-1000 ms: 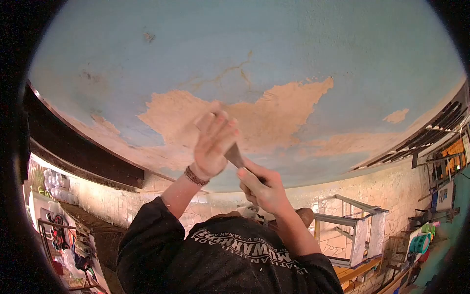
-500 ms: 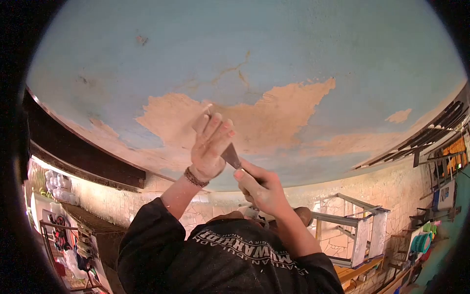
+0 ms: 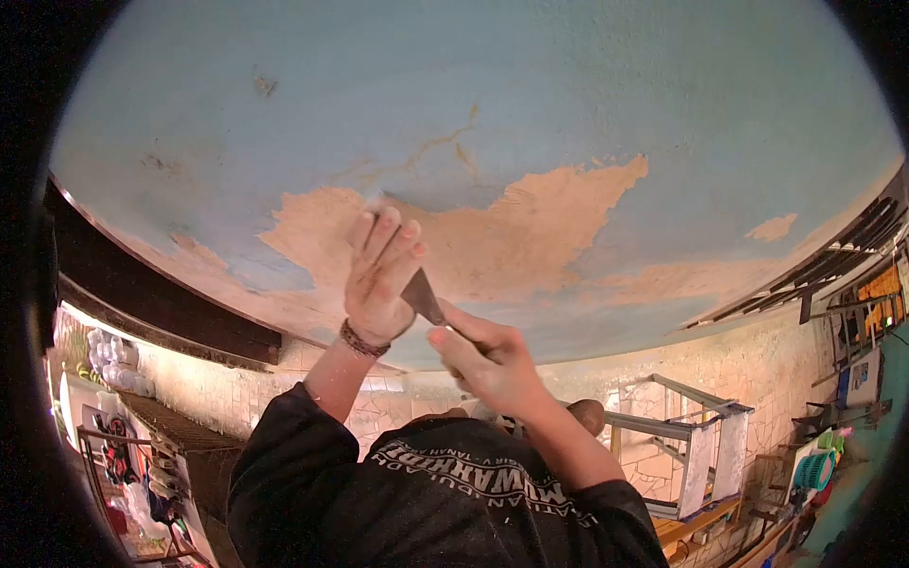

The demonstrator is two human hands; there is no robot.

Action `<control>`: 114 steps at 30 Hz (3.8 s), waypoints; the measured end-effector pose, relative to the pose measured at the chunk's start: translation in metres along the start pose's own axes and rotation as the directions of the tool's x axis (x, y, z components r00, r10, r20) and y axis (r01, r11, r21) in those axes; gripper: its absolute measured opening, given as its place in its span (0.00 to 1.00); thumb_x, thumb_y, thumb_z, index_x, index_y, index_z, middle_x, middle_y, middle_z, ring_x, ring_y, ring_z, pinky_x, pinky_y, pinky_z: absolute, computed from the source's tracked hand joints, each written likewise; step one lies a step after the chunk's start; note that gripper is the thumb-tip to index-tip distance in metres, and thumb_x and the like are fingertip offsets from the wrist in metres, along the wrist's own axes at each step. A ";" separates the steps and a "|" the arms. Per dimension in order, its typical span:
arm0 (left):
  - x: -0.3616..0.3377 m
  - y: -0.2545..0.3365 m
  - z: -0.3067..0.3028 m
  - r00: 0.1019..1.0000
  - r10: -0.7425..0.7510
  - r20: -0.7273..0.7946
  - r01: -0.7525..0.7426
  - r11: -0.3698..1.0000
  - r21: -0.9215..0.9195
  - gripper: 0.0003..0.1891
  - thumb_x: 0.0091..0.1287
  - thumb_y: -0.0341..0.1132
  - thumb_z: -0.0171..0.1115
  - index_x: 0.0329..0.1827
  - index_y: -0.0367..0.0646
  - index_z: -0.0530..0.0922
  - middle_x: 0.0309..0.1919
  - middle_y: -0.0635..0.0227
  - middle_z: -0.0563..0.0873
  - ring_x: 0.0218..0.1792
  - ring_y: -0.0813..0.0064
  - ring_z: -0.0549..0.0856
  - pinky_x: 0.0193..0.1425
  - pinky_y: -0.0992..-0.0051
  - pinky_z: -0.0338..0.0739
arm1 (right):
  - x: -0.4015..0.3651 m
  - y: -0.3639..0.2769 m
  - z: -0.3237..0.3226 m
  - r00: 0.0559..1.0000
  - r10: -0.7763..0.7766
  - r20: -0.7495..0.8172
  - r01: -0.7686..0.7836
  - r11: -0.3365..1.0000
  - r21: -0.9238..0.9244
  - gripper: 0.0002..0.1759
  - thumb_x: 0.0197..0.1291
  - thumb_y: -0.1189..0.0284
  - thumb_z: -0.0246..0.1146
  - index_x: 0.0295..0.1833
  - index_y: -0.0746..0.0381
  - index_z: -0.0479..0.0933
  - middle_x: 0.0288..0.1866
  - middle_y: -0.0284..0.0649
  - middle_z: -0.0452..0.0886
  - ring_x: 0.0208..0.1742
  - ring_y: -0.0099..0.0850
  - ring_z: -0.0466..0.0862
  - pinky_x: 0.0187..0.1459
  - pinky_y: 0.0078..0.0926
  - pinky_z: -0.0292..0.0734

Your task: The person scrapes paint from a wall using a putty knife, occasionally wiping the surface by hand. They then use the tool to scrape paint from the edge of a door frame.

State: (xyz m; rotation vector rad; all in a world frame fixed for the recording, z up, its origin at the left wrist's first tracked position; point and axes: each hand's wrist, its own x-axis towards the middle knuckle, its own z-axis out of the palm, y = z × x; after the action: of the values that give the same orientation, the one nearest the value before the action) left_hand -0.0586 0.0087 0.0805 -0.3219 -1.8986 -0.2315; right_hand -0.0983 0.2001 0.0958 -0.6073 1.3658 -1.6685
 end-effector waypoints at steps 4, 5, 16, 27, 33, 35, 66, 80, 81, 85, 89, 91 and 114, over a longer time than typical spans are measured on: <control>-0.006 0.002 -0.002 0.999 -0.011 0.041 0.011 1.000 -0.009 0.19 0.58 0.22 0.59 0.55 0.39 0.80 0.60 0.60 0.81 0.69 0.58 0.72 0.75 0.52 0.59 | 0.000 0.001 -0.001 1.000 -0.020 0.014 0.019 0.999 0.029 0.24 0.70 0.67 0.59 0.70 0.57 0.70 0.21 0.22 0.64 0.21 0.13 0.62 0.22 0.15 0.57; -0.011 0.005 0.004 0.997 -0.011 0.078 0.012 1.000 -0.016 0.20 0.58 0.22 0.60 0.55 0.40 0.79 0.60 0.60 0.81 0.69 0.58 0.72 0.75 0.52 0.59 | -0.002 0.002 -0.004 1.000 -0.015 0.013 0.015 0.999 0.029 0.24 0.70 0.66 0.59 0.70 0.57 0.70 0.21 0.22 0.64 0.21 0.13 0.61 0.22 0.15 0.57; -0.009 0.000 0.001 0.992 -0.003 0.126 0.004 1.000 -0.010 0.21 0.55 0.22 0.62 0.54 0.40 0.80 0.61 0.60 0.80 0.69 0.57 0.71 0.74 0.50 0.59 | 0.001 -0.002 0.002 0.995 -0.092 0.040 0.094 0.994 -0.054 0.23 0.71 0.67 0.57 0.69 0.61 0.69 0.20 0.24 0.62 0.17 0.13 0.58 0.18 0.14 0.53; -0.004 0.003 0.000 0.997 -0.007 0.070 0.008 1.000 -0.019 0.20 0.56 0.20 0.61 0.53 0.41 0.81 0.59 0.61 0.82 0.69 0.58 0.73 0.74 0.54 0.60 | -0.003 -0.002 0.000 1.000 0.027 0.005 -0.027 0.999 0.030 0.23 0.70 0.66 0.58 0.69 0.57 0.71 0.21 0.23 0.63 0.21 0.13 0.61 0.22 0.15 0.57; 0.003 -0.004 -0.012 0.999 -0.028 0.040 0.028 1.000 0.005 0.23 0.54 0.17 0.58 0.55 0.42 0.80 0.60 0.61 0.81 0.70 0.57 0.71 0.74 0.52 0.60 | 0.008 -0.005 0.014 0.992 -0.122 0.042 0.123 0.992 -0.031 0.23 0.72 0.69 0.55 0.70 0.60 0.68 0.19 0.25 0.62 0.18 0.13 0.58 0.18 0.14 0.52; -0.002 -0.002 -0.010 0.992 -0.035 0.117 0.033 0.999 0.018 0.23 0.54 0.17 0.58 0.55 0.41 0.80 0.60 0.60 0.81 0.70 0.57 0.71 0.73 0.52 0.60 | -0.001 0.000 0.007 0.996 -0.088 0.035 0.088 0.996 -0.016 0.23 0.72 0.70 0.55 0.71 0.60 0.68 0.19 0.25 0.62 0.18 0.13 0.58 0.18 0.14 0.52; 0.019 -0.010 -0.041 0.997 0.020 0.070 -0.018 0.999 -0.026 0.18 0.57 0.18 0.58 0.50 0.40 0.82 0.56 0.61 0.83 0.67 0.60 0.75 0.73 0.57 0.65 | 0.005 -0.005 0.044 0.990 -0.119 0.077 0.120 0.993 -0.009 0.25 0.74 0.65 0.54 0.73 0.59 0.64 0.23 0.24 0.66 0.22 0.13 0.63 0.24 0.14 0.60; 0.014 -0.006 -0.052 0.992 -0.045 0.114 0.050 0.998 -0.037 0.19 0.56 0.17 0.57 0.51 0.40 0.81 0.56 0.60 0.84 0.67 0.60 0.75 0.74 0.58 0.63 | 0.004 0.004 0.053 0.993 -0.082 0.084 0.076 0.995 0.067 0.26 0.73 0.67 0.54 0.74 0.57 0.62 0.21 0.25 0.65 0.19 0.13 0.63 0.21 0.15 0.61; 0.013 -0.007 -0.052 0.993 -0.044 0.111 0.049 0.998 -0.036 0.19 0.56 0.17 0.57 0.51 0.40 0.81 0.56 0.60 0.84 0.67 0.60 0.75 0.74 0.58 0.63 | 0.003 0.003 0.052 0.993 -0.083 0.085 0.078 0.995 0.065 0.26 0.73 0.67 0.54 0.74 0.57 0.62 0.21 0.25 0.65 0.19 0.13 0.63 0.21 0.15 0.61; 0.019 -0.015 -0.051 0.994 0.049 0.097 -0.046 0.998 -0.031 0.19 0.57 0.18 0.58 0.53 0.40 0.80 0.57 0.60 0.83 0.67 0.59 0.74 0.73 0.57 0.64 | 0.004 0.003 0.065 0.989 -0.128 0.074 0.123 0.990 0.063 0.27 0.73 0.67 0.53 0.75 0.58 0.61 0.20 0.24 0.65 0.18 0.13 0.62 0.20 0.15 0.59; 0.011 -0.013 -0.051 0.995 0.024 0.099 -0.021 0.999 -0.030 0.20 0.58 0.18 0.57 0.54 0.40 0.79 0.57 0.60 0.83 0.67 0.58 0.74 0.73 0.56 0.64 | 0.007 0.005 0.056 0.990 -0.111 0.085 0.107 0.993 0.051 0.26 0.73 0.66 0.54 0.74 0.57 0.62 0.20 0.25 0.64 0.19 0.13 0.61 0.21 0.14 0.59; 0.000 -0.013 -0.048 0.992 0.049 0.118 -0.047 0.999 -0.022 0.20 0.57 0.18 0.58 0.55 0.40 0.79 0.58 0.59 0.83 0.67 0.58 0.74 0.73 0.55 0.63 | 0.006 0.013 0.049 0.991 -0.103 0.083 0.100 0.994 0.041 0.26 0.73 0.66 0.54 0.74 0.56 0.63 0.20 0.25 0.64 0.19 0.13 0.62 0.21 0.14 0.60; -0.038 0.046 0.026 0.995 -0.058 0.082 0.068 0.990 -0.126 0.20 0.53 0.17 0.61 0.51 0.37 0.81 0.59 0.56 0.81 0.65 0.56 0.76 0.70 0.51 0.67 | -0.025 0.057 -0.028 0.983 -0.125 -0.132 0.130 0.991 0.028 0.22 0.72 0.69 0.56 0.68 0.65 0.69 0.24 0.26 0.67 0.22 0.14 0.63 0.21 0.13 0.57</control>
State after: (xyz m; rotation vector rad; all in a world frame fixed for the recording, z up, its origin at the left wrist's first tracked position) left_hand -0.0544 0.0560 0.0359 -0.3625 -1.9769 -0.3899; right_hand -0.0903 0.2345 0.0379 -0.5846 1.4096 -1.8601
